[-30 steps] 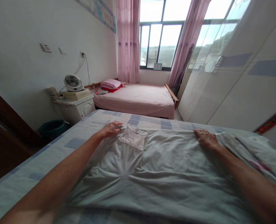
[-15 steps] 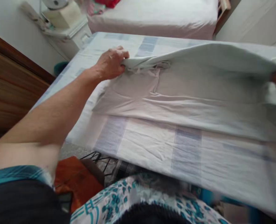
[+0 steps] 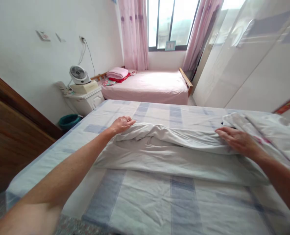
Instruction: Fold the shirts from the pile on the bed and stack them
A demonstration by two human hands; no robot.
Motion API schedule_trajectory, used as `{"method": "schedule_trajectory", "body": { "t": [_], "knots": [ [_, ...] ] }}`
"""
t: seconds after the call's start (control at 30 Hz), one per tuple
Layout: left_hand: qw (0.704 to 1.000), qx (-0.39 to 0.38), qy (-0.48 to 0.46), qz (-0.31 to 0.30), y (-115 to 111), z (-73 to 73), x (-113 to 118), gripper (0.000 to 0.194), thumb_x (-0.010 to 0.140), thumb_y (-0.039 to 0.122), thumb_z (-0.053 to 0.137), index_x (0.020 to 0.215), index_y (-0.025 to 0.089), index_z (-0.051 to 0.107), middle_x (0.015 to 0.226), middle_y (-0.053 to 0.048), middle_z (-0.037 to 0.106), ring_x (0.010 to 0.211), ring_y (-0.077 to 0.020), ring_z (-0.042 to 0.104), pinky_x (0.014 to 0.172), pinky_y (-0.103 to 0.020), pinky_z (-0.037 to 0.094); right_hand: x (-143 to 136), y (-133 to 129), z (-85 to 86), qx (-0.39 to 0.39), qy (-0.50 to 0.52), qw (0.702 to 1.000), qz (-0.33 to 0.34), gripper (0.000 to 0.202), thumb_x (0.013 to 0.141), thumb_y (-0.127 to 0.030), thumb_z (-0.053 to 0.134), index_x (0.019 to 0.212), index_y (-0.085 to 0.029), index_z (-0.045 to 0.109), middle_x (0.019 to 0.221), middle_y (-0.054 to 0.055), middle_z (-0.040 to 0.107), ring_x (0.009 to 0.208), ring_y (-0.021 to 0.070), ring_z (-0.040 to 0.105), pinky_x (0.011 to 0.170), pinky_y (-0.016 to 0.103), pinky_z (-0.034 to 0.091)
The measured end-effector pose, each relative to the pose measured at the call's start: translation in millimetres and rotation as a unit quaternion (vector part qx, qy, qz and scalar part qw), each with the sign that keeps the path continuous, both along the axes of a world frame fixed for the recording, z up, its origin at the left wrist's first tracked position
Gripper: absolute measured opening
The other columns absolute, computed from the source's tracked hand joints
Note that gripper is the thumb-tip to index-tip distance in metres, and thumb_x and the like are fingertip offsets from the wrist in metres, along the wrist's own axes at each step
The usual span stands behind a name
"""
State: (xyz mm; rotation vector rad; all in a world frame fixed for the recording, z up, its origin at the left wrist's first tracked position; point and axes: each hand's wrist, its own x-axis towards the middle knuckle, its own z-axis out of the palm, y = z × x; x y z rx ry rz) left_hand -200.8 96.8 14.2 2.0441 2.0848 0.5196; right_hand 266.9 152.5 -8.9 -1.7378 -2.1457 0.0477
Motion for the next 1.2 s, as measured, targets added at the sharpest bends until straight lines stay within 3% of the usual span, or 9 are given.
{"method": "schedule_trajectory", "body": {
  "t": [0.13, 0.33, 0.5, 0.63, 0.73, 0.8, 0.93, 1.03, 1.2],
  "knots": [
    [0.998, -0.041, -0.031, 0.024, 8, -5.5, 12, 0.021, 0.071, 0.030, 0.063, 0.059, 0.014, 0.063, 0.053, -0.001, 0.056, 0.056, -0.0133, 0.049, 0.058, -0.023, 0.034, -32, 7, -14.0, -0.084, -0.002, 0.996, 0.038, 0.030, 0.085, -0.038, 0.048, 0.101, -0.018, 0.065, 0.102, 0.009, 0.069, 0.085, 0.0198, 0.064, 0.075, 0.028, 0.043],
    [0.991, -0.038, -0.127, -0.011, -10, 8.8, 10, 0.010, 0.062, 0.025, 0.056, 0.060, 0.017, 0.062, 0.052, 0.002, 0.053, 0.052, -0.0128, 0.046, 0.050, -0.023, 0.031, -44, -1, -25.9, -0.028, -0.080, 0.996, 0.037, 0.021, 0.083, -0.031, 0.042, 0.081, -0.022, 0.062, 0.092, 0.004, 0.066, 0.077, 0.0184, 0.060, 0.063, 0.028, 0.038],
    [0.935, -0.094, -0.338, -0.056, -36, 13.6, -2, 0.021, 0.064, 0.034, 0.063, 0.072, 0.016, 0.060, 0.063, 0.003, 0.055, 0.057, -0.0105, 0.047, 0.054, -0.021, 0.035, -35, -6, -29.0, 0.033, -0.003, 0.999, 0.042, 0.017, 0.080, -0.030, 0.043, 0.079, -0.021, 0.058, 0.086, 0.003, 0.065, 0.073, 0.0167, 0.059, 0.064, 0.028, 0.039],
    [0.901, -0.099, -0.422, 0.030, -41, -3.3, 2, 0.033, 0.065, 0.046, 0.067, 0.073, 0.016, 0.055, 0.060, 0.005, 0.051, 0.051, -0.0083, 0.044, 0.050, -0.020, 0.034, -31, -7, -40.5, 0.042, 0.049, 0.997, 0.051, 0.016, 0.078, -0.029, 0.045, 0.079, -0.022, 0.059, 0.084, 0.002, 0.065, 0.072, 0.0166, 0.059, 0.067, 0.028, 0.041],
    [0.909, -0.089, -0.395, 0.100, -35, -12.7, 12, 0.042, 0.060, 0.054, 0.070, 0.070, 0.017, 0.053, 0.051, 0.007, 0.044, 0.043, -0.0075, 0.037, 0.043, -0.020, 0.027, -31, -8, -46.5, 0.039, 0.043, 0.997, 0.042, 0.016, 0.079, -0.029, 0.044, 0.080, -0.022, 0.058, 0.087, 0.003, 0.065, 0.074, 0.0177, 0.060, 0.067, 0.029, 0.042],
    [0.921, -0.078, -0.370, 0.098, -31, -12.3, 17, 0.043, 0.058, 0.053, 0.072, 0.069, 0.016, 0.054, 0.051, 0.006, 0.047, 0.044, -0.0082, 0.040, 0.043, -0.020, 0.029, -31, -9, -46.9, 0.035, 0.029, 0.998, 0.042, 0.016, 0.080, -0.028, 0.043, 0.080, -0.022, 0.058, 0.088, 0.003, 0.064, 0.075, 0.0182, 0.060, 0.068, 0.029, 0.042],
    [0.942, 0.066, -0.329, 0.024, -36, -1.2, 22, 0.033, 0.067, 0.047, 0.068, 0.075, 0.017, 0.059, 0.063, 0.003, 0.058, 0.057, -0.0114, 0.051, 0.054, -0.022, 0.039, -39, -15, -36.6, 0.052, 0.027, 0.997, 0.041, 0.017, 0.080, -0.026, 0.042, 0.086, -0.021, 0.058, 0.095, 0.006, 0.063, 0.077, 0.0192, 0.061, 0.068, 0.031, 0.043],
    [0.964, 0.185, -0.192, -0.011, -50, 4.3, 24, 0.023, 0.079, 0.041, 0.060, 0.084, 0.019, 0.064, 0.073, 0.000, 0.064, 0.067, -0.0142, 0.057, 0.065, -0.024, 0.044, -64, -22, -18.3, 0.062, 0.101, 0.991, 0.058, 0.023, 0.081, -0.027, 0.043, 0.096, -0.021, 0.060, 0.100, 0.007, 0.064, 0.081, 0.0188, 0.062, 0.072, 0.030, 0.045],
    [0.951, 0.277, -0.101, -0.099, -70, -1.0, 32, 0.021, 0.089, 0.032, 0.052, 0.096, 0.023, 0.068, 0.094, -0.004, 0.069, 0.090, -0.0171, 0.063, 0.083, -0.026, 0.048, -135, -24, 14.3, -0.049, 0.144, 0.966, 0.209, 0.033, 0.087, -0.042, 0.039, 0.084, -0.024, 0.067, 0.085, 0.003, 0.068, 0.078, 0.0174, 0.060, 0.073, 0.027, 0.044]
  ]
}}
